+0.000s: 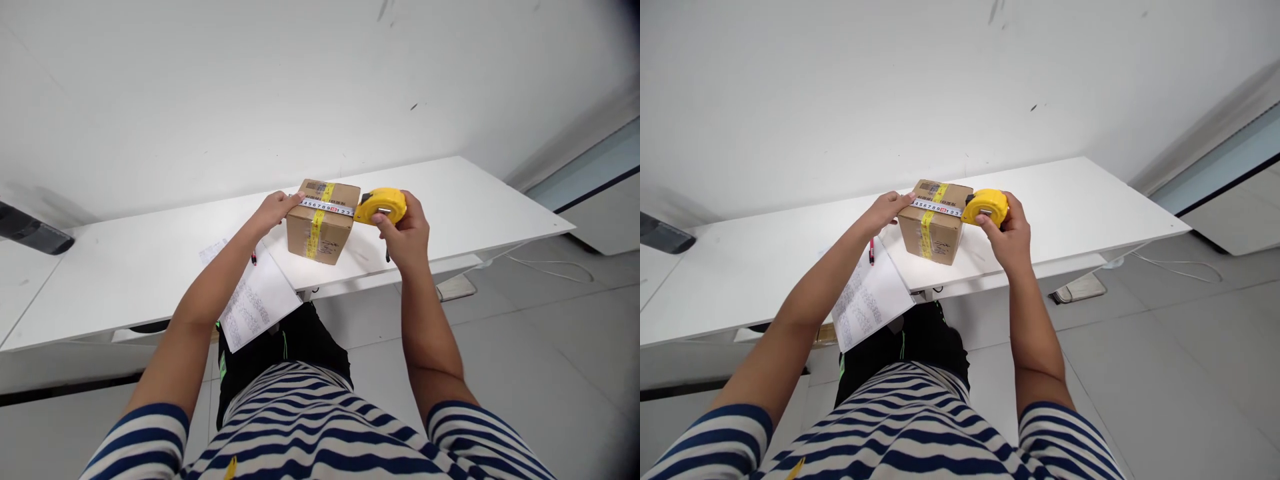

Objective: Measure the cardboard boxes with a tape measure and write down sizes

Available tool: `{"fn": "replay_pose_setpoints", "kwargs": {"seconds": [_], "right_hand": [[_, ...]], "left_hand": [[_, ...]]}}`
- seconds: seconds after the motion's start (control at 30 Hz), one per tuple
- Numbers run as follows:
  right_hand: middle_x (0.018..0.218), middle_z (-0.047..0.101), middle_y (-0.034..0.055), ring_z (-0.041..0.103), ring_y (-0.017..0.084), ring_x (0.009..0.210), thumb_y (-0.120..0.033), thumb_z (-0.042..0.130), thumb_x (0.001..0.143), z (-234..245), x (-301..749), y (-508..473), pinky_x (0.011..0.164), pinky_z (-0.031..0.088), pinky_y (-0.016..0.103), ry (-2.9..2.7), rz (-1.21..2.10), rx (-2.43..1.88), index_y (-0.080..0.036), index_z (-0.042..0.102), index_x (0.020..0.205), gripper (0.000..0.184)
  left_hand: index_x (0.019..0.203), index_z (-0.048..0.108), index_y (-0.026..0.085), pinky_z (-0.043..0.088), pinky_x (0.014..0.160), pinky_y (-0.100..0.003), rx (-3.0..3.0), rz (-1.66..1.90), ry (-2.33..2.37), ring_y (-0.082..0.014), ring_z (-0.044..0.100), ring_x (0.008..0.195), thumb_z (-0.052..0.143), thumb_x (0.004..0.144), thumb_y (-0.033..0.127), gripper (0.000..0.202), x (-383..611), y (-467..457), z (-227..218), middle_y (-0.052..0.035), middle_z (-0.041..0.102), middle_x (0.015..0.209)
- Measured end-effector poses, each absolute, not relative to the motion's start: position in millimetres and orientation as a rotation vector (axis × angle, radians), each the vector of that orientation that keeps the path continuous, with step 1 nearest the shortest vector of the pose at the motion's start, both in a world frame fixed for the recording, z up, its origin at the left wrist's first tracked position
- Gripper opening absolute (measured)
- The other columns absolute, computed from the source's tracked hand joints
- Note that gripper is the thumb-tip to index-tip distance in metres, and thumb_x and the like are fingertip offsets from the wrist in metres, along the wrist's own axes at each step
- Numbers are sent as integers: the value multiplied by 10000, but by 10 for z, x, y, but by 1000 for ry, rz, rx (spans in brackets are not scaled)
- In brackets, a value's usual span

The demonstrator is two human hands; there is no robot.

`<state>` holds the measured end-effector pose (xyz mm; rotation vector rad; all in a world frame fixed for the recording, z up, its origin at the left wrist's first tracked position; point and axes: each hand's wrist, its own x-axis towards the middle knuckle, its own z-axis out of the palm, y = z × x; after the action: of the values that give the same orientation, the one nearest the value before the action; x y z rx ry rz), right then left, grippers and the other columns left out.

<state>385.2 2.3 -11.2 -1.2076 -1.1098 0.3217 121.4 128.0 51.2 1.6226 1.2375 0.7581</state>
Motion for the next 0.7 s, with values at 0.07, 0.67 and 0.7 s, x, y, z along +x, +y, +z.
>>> {"fn": "replay_pose_setpoints", "kwargs": {"seconds": [0.07, 0.67, 0.7], "right_hand": [[1058, 700, 76, 661, 208, 834, -651, 837, 732, -113, 3887, 44, 585, 568, 325, -1117, 331, -1196, -267, 622, 1296, 715], [1210, 756, 118, 777, 200, 1048, -414, 880, 784, -12, 2330, -732, 836, 649, 351, -842, 271, -1100, -283, 430, 1062, 545], [1178, 757, 101, 779, 196, 1005, -426, 885, 771, 18, 2338, -708, 834, 648, 353, -816, 281, -1116, -283, 437, 1075, 560]], "left_hand": [[630, 474, 216, 291, 606, -296, 1761, 846, 1258, -144, 433, 636, 800, 793, 655, 570, 1199, 1241, 568, -12, 528, 672], [869, 562, 200, 411, 782, -333, 2435, 540, 1108, -197, 576, 893, 647, 917, 427, 246, 1897, 1938, 867, -88, 674, 1017], [842, 572, 200, 413, 763, -330, 2387, 499, 1087, -192, 577, 861, 636, 915, 459, 277, 1885, 1942, 830, -84, 675, 982]]}}
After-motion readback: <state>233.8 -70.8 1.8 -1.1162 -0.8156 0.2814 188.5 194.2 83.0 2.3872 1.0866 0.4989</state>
